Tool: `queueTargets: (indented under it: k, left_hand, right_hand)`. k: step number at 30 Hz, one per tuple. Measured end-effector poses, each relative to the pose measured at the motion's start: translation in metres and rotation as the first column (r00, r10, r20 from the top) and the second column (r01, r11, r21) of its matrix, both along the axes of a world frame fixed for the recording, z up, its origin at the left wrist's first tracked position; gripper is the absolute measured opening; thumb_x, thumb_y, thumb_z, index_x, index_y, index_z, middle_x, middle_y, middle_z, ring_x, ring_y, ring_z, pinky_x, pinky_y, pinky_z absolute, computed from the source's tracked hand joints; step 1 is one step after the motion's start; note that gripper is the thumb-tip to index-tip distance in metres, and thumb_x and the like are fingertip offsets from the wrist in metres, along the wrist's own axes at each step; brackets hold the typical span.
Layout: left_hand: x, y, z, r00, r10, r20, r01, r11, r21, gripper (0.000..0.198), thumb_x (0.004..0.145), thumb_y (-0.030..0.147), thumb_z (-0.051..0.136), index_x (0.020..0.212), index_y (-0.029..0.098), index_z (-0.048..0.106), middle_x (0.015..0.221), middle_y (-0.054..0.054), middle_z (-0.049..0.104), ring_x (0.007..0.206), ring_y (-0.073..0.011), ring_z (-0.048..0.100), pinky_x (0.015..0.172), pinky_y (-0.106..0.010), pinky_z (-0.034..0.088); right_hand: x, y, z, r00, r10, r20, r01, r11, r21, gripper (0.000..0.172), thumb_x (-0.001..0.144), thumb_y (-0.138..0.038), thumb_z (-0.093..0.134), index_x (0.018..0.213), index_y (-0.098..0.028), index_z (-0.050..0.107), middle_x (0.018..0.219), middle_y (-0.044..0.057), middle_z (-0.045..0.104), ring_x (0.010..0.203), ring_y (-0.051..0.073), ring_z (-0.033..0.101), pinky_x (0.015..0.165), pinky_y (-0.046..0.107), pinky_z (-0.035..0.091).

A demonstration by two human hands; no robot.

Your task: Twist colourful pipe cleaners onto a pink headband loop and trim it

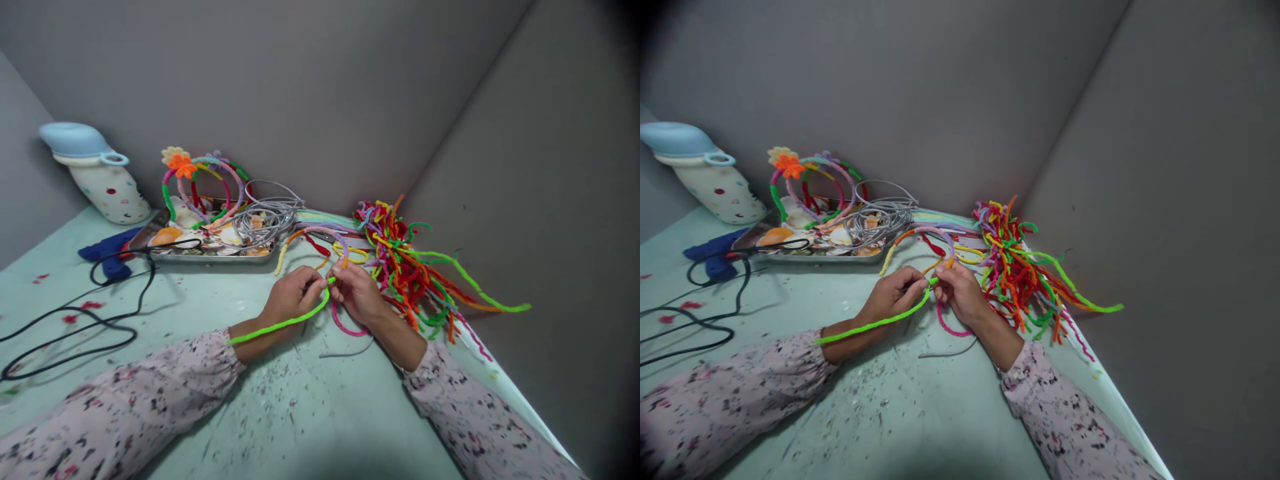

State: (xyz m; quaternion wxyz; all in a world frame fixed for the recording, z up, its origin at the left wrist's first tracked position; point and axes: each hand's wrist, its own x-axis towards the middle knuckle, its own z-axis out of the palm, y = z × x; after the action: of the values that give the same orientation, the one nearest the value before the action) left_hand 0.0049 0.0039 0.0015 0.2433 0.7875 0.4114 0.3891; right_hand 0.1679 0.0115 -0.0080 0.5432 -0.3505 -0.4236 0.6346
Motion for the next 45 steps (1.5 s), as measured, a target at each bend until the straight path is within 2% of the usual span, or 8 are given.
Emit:
queueTargets:
  k: [3, 17, 26, 34, 39, 45]
  left_hand:
    - [0.0002, -0.0011, 0.0005, 1.0, -0.02, 0.013, 0.02, 1.0, -0.007, 0.017, 0.088, 0.027, 0.05, 0.079, 0.017, 0.06, 0.075, -0.001, 0.062, 0.069, -0.0135, 0.055, 0.065, -0.024, 0.043]
    - [0.0014, -0.004, -0.0007, 0.998, 0.031, -0.047, -0.026, 0.996, 0.086, 0.016, 0.091, 0.025, 0.048, 0.079, 0.017, 0.057, 0.075, -0.002, 0.06, 0.069, -0.0142, 0.054, 0.065, -0.026, 0.04]
    - [0.0027, -0.0042, 0.0017, 1.0, 0.004, 0.025, -0.003, 1.0, -0.017, 0.014, 0.09, 0.023, 0.049, 0.081, 0.017, 0.058, 0.078, -0.002, 0.061, 0.072, -0.0143, 0.055, 0.068, -0.026, 0.041]
    - [0.002, -0.0051, 0.0009, 1.0, 0.031, -0.005, -0.031, 0.999, 0.015, 0.011, 0.088, 0.022, 0.052, 0.079, 0.016, 0.057, 0.073, -0.001, 0.06, 0.066, -0.0128, 0.052, 0.061, -0.024, 0.038]
    - [0.0018, -0.006, 0.0002, 0.998, 0.054, -0.02, -0.052, 0.996, 0.07, 0.012, 0.089, 0.02, 0.049, 0.079, 0.016, 0.056, 0.076, -0.002, 0.059, 0.069, -0.0136, 0.053, 0.063, -0.025, 0.039]
    - [0.0015, -0.006, 0.0005, 0.998, 0.056, 0.02, -0.056, 0.998, 0.02, 0.011, 0.088, 0.022, 0.052, 0.081, 0.016, 0.058, 0.078, -0.002, 0.061, 0.07, -0.0134, 0.054, 0.063, -0.024, 0.04]
  right_hand:
    - [-0.0001, -0.0004, 0.001, 1.0, 0.003, -0.006, -0.003, 1.0, 0.002, 0.016, 0.074, -0.029, 0.067, 0.069, -0.017, 0.058, 0.054, -0.004, 0.055, 0.041, 0.007, 0.048, 0.036, 0.017, 0.033]
    - [0.0003, 0.0004, -0.0002, 1.0, 0.011, -0.017, -0.011, 1.0, -0.011, 0.017, 0.074, -0.03, 0.069, 0.07, -0.017, 0.058, 0.051, -0.004, 0.056, 0.039, 0.006, 0.049, 0.035, 0.016, 0.034]
    - [-0.0002, 0.0022, -0.0015, 0.999, 0.022, -0.046, -0.023, 1.0, -0.004, 0.018, 0.076, -0.029, 0.069, 0.068, -0.016, 0.059, 0.05, -0.005, 0.055, 0.039, 0.006, 0.049, 0.035, 0.015, 0.035]
    - [-0.0006, 0.0014, -0.0007, 0.999, 0.025, -0.037, -0.026, 1.0, -0.002, 0.019, 0.076, -0.029, 0.069, 0.068, -0.016, 0.059, 0.051, -0.004, 0.056, 0.04, 0.006, 0.049, 0.036, 0.015, 0.035]
    - [-0.0012, 0.0004, -0.0001, 0.999, 0.032, -0.03, -0.032, 0.999, -0.005, 0.022, 0.076, -0.032, 0.071, 0.068, -0.016, 0.058, 0.05, -0.004, 0.056, 0.04, 0.006, 0.049, 0.036, 0.015, 0.035]
    - [-0.0012, 0.0005, 0.0006, 0.997, 0.026, -0.068, -0.027, 0.999, -0.017, 0.023, 0.075, -0.033, 0.072, 0.067, -0.016, 0.059, 0.053, -0.004, 0.058, 0.042, 0.006, 0.05, 0.036, 0.014, 0.036]
